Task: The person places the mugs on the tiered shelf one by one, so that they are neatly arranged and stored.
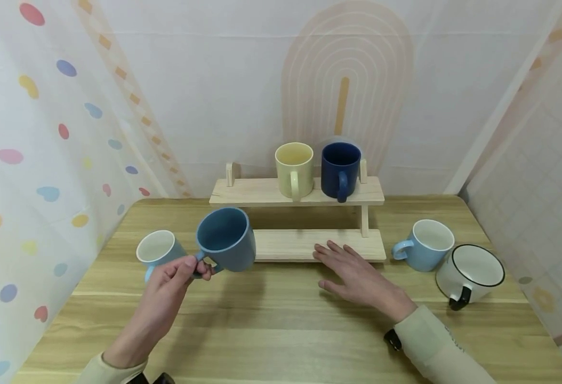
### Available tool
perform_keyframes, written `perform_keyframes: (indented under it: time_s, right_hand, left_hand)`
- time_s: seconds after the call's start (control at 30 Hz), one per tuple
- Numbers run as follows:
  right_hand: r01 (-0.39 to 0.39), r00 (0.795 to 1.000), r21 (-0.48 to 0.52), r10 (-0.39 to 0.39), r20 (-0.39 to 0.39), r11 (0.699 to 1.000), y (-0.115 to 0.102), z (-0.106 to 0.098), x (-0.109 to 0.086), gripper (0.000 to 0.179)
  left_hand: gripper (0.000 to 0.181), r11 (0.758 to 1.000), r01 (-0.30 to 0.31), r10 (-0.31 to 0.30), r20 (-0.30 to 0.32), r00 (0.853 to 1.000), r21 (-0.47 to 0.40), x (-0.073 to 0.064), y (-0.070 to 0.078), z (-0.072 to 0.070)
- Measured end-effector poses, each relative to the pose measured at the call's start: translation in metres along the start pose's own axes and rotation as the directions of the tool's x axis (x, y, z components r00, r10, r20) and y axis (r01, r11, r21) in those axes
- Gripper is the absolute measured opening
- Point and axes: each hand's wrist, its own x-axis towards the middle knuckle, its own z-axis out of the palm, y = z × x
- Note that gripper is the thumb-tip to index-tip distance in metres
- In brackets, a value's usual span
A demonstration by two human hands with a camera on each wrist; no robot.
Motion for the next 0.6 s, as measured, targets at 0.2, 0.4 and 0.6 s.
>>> perform_keyframes:
  time_s: [0.2,0.4,0.6]
  right_hand:
    - [0.014,1.0,0.001,-0.014,-0.025,1.0,0.0,0.002,-0.002,0.061]
    - [0.009,1.0,0.004,-0.009,-0.024,1.0,0.001,0.002,-0.001,0.061]
    - [-0.003,1.0,0.014,0.003,-0.005,1.0,0.002,0.001,0.0,0.062]
  left_hand:
    - [0.039,0.997,-0.012,0.01,-0.036,0.999,-0.073,0.008,0.009,0.01]
    - [0.041,0.995,-0.014,0.006,-0.08,0.997,-0.101,0.02,0.022,0.024]
    - [0.039,0.988,-0.045,0.026,-0.132,0.991,-0.148,0.036,0.033,0.035]
